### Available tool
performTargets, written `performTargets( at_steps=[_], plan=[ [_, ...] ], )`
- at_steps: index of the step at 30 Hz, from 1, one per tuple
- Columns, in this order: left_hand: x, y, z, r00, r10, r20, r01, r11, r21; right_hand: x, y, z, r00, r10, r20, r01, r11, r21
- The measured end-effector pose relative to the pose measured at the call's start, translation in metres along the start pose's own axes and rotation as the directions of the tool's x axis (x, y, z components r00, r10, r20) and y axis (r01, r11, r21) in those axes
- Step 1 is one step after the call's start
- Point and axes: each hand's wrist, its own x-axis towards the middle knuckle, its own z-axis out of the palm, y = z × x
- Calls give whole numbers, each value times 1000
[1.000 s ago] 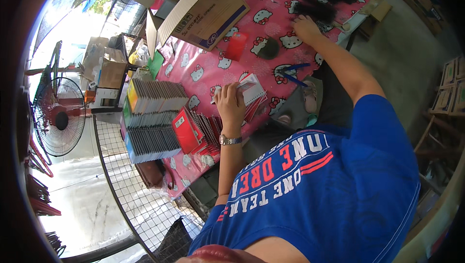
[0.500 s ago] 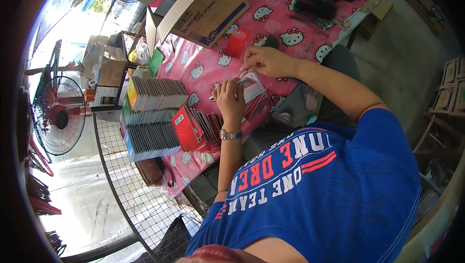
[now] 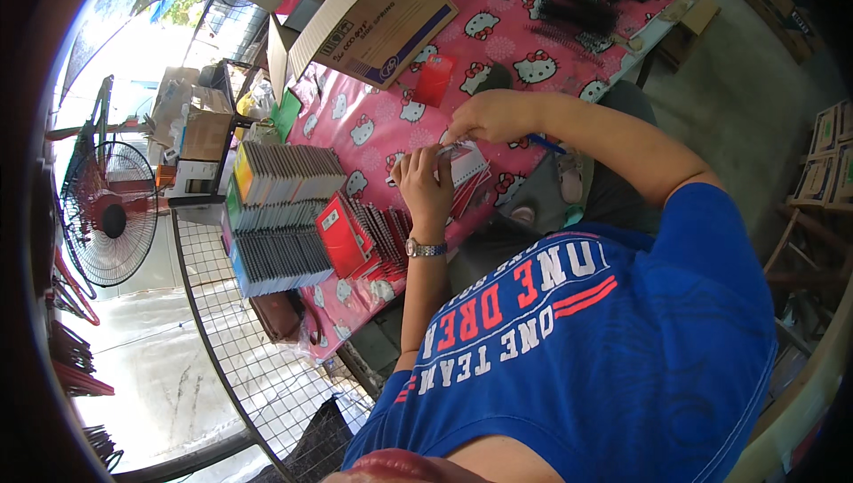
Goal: The person applies thin adhesive strips to the top edges of small red booklets, pressing each strip down by hand before placing the finished booklet onto a stack.
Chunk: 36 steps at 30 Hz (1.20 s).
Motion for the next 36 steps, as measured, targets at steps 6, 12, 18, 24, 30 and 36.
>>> performTargets(
  at_steps=[6,12,18,24,30,36],
  plan=[
    [5,14,7,999,-17,-32,20,995,101,-3,-6,25,927,-95,-363,88,995,-35],
    [3,15,5,996,-45,81,34,990,134,3,-27,12,932,333,-140,-319,941,118],
    [0,14,1,999,-35,39,31,996,80,22,8,-14,900,396,181,-436,823,365],
    [1,15,-3,999,20,30,-22,997,68,1,106,19,858,357,-369,-505,713,-485],
    [-12,-7,-9,985,-169,29,169,986,1,25,46,-8,934,342,100,-316,666,676],
    [-5,1,-3,990,-142,22,142,990,-25,25,26,-28,976,44,214,-201,564,801]
  ],
)
